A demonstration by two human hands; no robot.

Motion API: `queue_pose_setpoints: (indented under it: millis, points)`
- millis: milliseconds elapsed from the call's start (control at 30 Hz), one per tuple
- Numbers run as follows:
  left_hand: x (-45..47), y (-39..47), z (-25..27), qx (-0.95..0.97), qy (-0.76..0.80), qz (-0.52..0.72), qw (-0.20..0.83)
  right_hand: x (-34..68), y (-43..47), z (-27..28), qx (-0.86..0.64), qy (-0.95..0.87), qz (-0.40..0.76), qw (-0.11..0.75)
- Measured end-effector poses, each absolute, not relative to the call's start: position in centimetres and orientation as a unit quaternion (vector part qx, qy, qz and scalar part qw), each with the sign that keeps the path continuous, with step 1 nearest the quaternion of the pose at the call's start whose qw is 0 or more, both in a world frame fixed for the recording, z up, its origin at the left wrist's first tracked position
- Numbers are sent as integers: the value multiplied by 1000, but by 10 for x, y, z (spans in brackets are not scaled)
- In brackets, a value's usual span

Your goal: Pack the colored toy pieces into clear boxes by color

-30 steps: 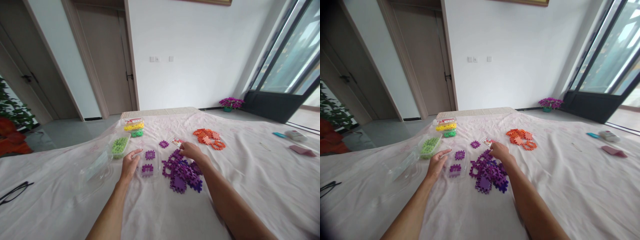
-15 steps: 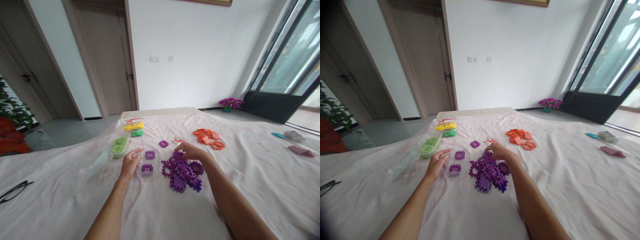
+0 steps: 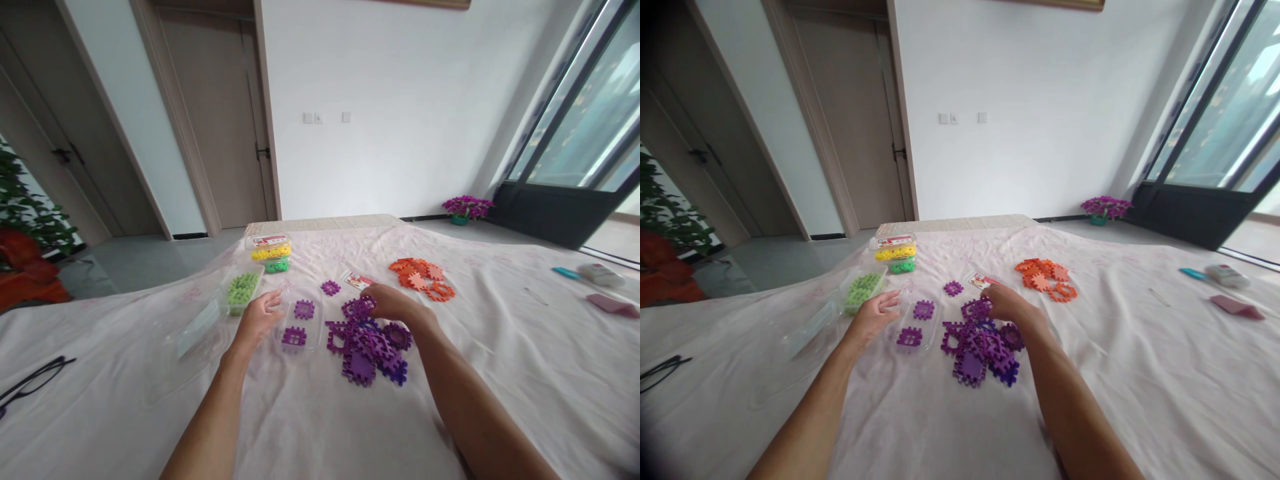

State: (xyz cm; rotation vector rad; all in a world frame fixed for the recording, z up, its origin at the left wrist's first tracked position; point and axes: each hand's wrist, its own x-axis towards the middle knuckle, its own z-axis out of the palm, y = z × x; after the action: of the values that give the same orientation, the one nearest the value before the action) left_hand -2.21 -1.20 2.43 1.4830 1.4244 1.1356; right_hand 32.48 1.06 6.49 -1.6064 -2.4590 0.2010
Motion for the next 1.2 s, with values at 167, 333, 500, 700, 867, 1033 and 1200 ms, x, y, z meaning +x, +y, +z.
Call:
queue_pose_setpoints:
  millis: [167,333,500,700,867,1033,1200]
  points:
    - [-23,-16,39,662,562,380,317,313,3,89,-553,-824,42,115]
    - [-15,-25,56,694,572,342,273,294,-4,97,-529,-835,74,132]
    - [-13,-27,57,679,610,324,247,271,-9,90,-489,-836,105,227]
    - [-14,-27,50,672,643,286,229,230,-20,81,-362,-885,112,271]
    - [-9,-28,51,674,630,315,223,218,-16,72,-346,-897,137,238]
    - [-6,-27,53,691,626,303,197,231,-4,72,-354,-891,133,252]
    - [-9,-28,57,696,645,271,159,262,9,73,-503,-825,96,240]
